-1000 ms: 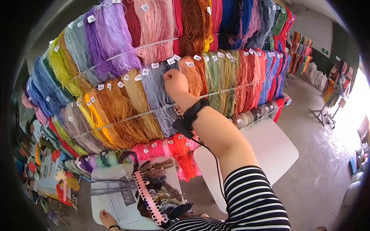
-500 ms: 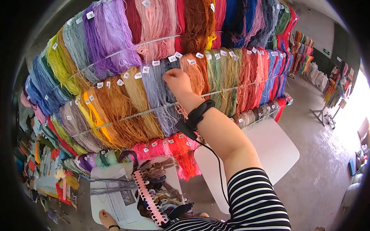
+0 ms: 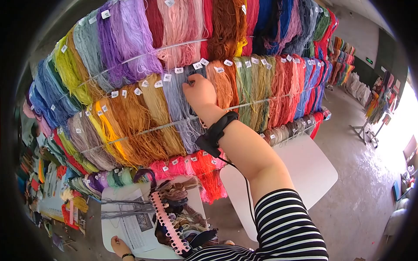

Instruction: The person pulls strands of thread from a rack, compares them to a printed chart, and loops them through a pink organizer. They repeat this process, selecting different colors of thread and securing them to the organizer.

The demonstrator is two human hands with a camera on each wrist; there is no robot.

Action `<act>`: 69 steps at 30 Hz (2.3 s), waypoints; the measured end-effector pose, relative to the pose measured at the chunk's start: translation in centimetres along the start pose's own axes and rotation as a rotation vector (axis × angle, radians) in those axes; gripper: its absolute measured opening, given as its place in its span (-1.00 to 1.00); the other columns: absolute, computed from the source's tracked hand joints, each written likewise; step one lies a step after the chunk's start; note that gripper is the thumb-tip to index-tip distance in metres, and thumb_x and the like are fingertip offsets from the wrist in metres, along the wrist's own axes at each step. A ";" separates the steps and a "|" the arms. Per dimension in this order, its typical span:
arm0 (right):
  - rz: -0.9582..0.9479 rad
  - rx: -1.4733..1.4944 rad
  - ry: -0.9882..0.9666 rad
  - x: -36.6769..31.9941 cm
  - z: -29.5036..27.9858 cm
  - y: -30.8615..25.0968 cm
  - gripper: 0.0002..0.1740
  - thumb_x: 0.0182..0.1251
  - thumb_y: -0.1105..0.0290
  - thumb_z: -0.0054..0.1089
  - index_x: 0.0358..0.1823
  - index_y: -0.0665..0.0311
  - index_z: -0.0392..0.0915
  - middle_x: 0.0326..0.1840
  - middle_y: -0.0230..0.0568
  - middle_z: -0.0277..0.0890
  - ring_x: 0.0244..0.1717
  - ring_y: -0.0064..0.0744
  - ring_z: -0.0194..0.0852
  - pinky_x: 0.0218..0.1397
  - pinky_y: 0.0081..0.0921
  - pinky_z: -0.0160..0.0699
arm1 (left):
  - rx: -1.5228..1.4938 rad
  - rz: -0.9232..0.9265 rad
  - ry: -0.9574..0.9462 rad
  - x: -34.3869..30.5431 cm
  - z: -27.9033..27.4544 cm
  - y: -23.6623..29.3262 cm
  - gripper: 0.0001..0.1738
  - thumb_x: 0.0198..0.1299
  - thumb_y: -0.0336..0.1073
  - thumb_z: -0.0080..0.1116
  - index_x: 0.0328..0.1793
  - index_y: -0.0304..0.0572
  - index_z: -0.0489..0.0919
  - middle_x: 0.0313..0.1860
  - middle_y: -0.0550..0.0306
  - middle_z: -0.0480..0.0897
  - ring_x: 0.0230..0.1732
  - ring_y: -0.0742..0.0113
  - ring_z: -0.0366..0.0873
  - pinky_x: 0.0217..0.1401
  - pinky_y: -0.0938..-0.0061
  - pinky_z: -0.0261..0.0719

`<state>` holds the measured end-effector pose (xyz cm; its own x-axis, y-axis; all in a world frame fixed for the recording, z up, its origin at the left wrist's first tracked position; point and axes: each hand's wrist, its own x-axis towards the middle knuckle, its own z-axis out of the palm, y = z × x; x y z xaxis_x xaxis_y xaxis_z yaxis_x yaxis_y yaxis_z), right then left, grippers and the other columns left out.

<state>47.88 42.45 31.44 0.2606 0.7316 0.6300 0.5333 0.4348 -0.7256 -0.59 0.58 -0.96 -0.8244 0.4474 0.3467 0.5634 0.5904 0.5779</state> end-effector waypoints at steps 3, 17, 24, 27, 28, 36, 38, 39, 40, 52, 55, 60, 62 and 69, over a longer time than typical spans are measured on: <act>0.008 0.033 -0.008 0.6 0.1 0.4 -0.67 0.13 0.22 0.32 -0.17 0.30 0.66 -0.43 -0.16 0.62 -0.40 -0.26 0.57 -0.28 -0.38 0.52 | -0.020 0.004 0.001 0.1 0.2 -0.4 -0.78 0.17 -0.53 -0.01 -0.06 -0.34 0.54 -0.19 -0.03 0.58 -0.21 0.22 0.54 -0.10 0.43 0.50; 0.231 0.561 -0.041 0.4 1.0 1.6 -0.82 0.18 0.40 0.34 -0.24 0.36 0.66 -0.49 -0.45 0.50 -0.53 -0.67 0.32 -0.46 -0.64 0.28 | -0.073 -0.032 -0.017 -0.3 -0.5 0.8 -0.76 0.16 -0.55 -0.02 -0.04 -0.35 0.53 -0.16 -0.04 0.58 -0.17 0.18 0.55 -0.05 0.41 0.51; 0.248 0.558 -0.087 -0.8 -0.5 -0.2 -0.85 0.24 0.38 0.24 -0.31 0.35 0.63 -0.46 -0.36 0.56 -0.48 -0.61 0.39 -0.39 -0.56 0.32 | -0.083 0.035 -0.002 -0.3 -0.3 0.0 -0.75 0.17 -0.51 0.03 -0.02 -0.36 0.55 -0.13 -0.06 0.59 -0.17 0.16 0.57 -0.09 0.39 0.53; 0.246 0.367 -0.178 -1.6 -2.5 -1.7 -0.81 0.23 0.34 0.24 -0.30 0.36 0.63 -0.47 -0.27 0.58 -0.41 -0.48 0.54 -0.31 -0.43 0.46 | -0.076 0.040 -0.007 -0.2 -0.1 -0.6 -0.75 0.17 -0.50 0.02 -0.03 -0.36 0.55 -0.14 -0.07 0.59 -0.17 0.14 0.57 -0.09 0.38 0.53; 0.196 0.290 -0.199 -2.3 -3.5 -2.0 -0.79 0.23 0.33 0.24 -0.25 0.36 0.63 -0.46 -0.25 0.59 -0.40 -0.44 0.58 -0.31 -0.42 0.47 | -0.064 0.034 -0.013 -0.1 -0.1 -0.5 -0.75 0.17 -0.50 0.02 -0.03 -0.36 0.55 -0.15 -0.07 0.59 -0.17 0.14 0.57 -0.09 0.38 0.53; -0.007 0.084 -0.113 -4.0 -4.6 0.4 -0.34 0.21 0.34 0.17 0.38 0.11 0.26 -0.40 -0.02 0.60 -0.29 0.03 0.60 -0.16 -0.13 0.52 | -0.074 0.068 -0.047 0.2 -0.2 -0.5 -0.76 0.16 -0.49 0.02 -0.05 -0.36 0.55 -0.14 -0.10 0.60 -0.16 0.11 0.58 -0.07 0.37 0.53; -0.114 -0.118 -0.143 -3.8 -5.1 -0.7 -0.35 0.23 0.33 0.18 0.39 0.07 0.28 -0.43 -0.09 0.60 -0.34 -0.09 0.61 -0.22 -0.23 0.51 | -0.077 0.058 -0.055 0.3 -0.2 -0.7 -0.76 0.16 -0.49 0.02 -0.05 -0.36 0.56 -0.13 -0.10 0.60 -0.15 0.11 0.59 -0.07 0.38 0.54; -0.167 -0.218 -0.163 -3.8 -5.1 -1.1 -0.35 0.24 0.33 0.19 0.39 0.05 0.28 -0.45 -0.12 0.60 -0.37 -0.14 0.61 -0.25 -0.28 0.51 | -0.091 0.048 -0.051 0.2 -0.2 -0.5 -0.77 0.16 -0.48 0.02 -0.05 -0.35 0.56 -0.14 -0.10 0.60 -0.16 0.11 0.59 -0.07 0.37 0.53; -0.158 -0.282 -0.167 -3.5 -4.8 -1.0 -0.43 0.25 0.25 0.16 0.33 0.00 0.38 -0.41 -0.11 0.61 -0.33 -0.05 0.60 -0.22 -0.24 0.53 | -0.104 0.037 -0.046 0.0 -0.3 -0.3 -0.77 0.16 -0.48 0.02 -0.06 -0.35 0.56 -0.14 -0.10 0.60 -0.16 0.11 0.58 -0.07 0.37 0.53; -0.163 -0.116 0.195 0.1 -2.5 -0.5 -0.74 0.14 0.27 0.30 -0.20 0.25 0.69 -0.31 -0.15 0.67 -0.27 -0.12 0.63 -0.13 -0.32 0.54 | -0.084 0.071 -0.055 -0.1 -0.6 -0.2 -0.75 0.14 -0.51 0.02 -0.05 -0.34 0.55 -0.17 -0.05 0.58 -0.18 0.13 0.55 -0.10 0.37 0.52; 0.225 0.671 -0.095 1.6 -3.9 -2.6 -0.74 0.17 0.32 0.27 -0.19 0.33 0.68 -0.29 -0.29 0.67 -0.28 -0.28 0.59 -0.10 -0.41 0.47 | -0.060 0.063 -0.071 -0.3 -1.2 1.0 -0.75 0.14 -0.50 0.02 -0.05 -0.34 0.55 -0.17 -0.05 0.58 -0.17 0.14 0.55 -0.11 0.37 0.52; 0.205 0.539 -0.253 0.4 -7.1 -3.9 -0.79 0.22 0.37 0.22 -0.23 0.38 0.64 -0.42 -0.38 0.55 -0.40 -0.55 0.42 -0.24 -0.60 0.36 | -0.074 0.075 -0.075 -0.3 -1.2 0.6 -0.76 0.14 -0.49 0.03 -0.05 -0.32 0.55 -0.16 -0.05 0.59 -0.17 0.13 0.56 -0.11 0.36 0.51; 0.024 0.314 -0.124 -2.4 -9.4 -5.4 -0.77 0.20 0.35 0.24 -0.26 0.41 0.64 -0.52 -0.34 0.55 -0.43 -0.54 0.47 -0.26 -0.59 0.41 | -0.097 0.089 -0.072 -0.1 -1.0 0.3 -0.76 0.14 -0.48 0.04 -0.06 -0.32 0.56 -0.16 -0.05 0.60 -0.17 0.12 0.56 -0.10 0.36 0.51; -0.015 0.348 0.169 -16.4 -23.2 -9.2 -0.77 0.31 0.42 0.15 -0.13 0.46 0.59 -0.29 -0.33 0.53 -0.21 -0.59 0.40 -0.07 -0.65 0.29 | -0.157 0.116 -0.099 0.1 -1.3 -0.1 -0.77 0.17 -0.45 0.05 -0.05 -0.32 0.56 -0.17 -0.05 0.61 -0.16 0.12 0.55 -0.07 0.35 0.49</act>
<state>57.39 14.28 34.17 0.3990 0.6397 0.6570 0.2408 0.6182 -0.7482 -0.84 -0.30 -0.06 -0.7409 0.5744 0.3481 0.6326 0.4226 0.6491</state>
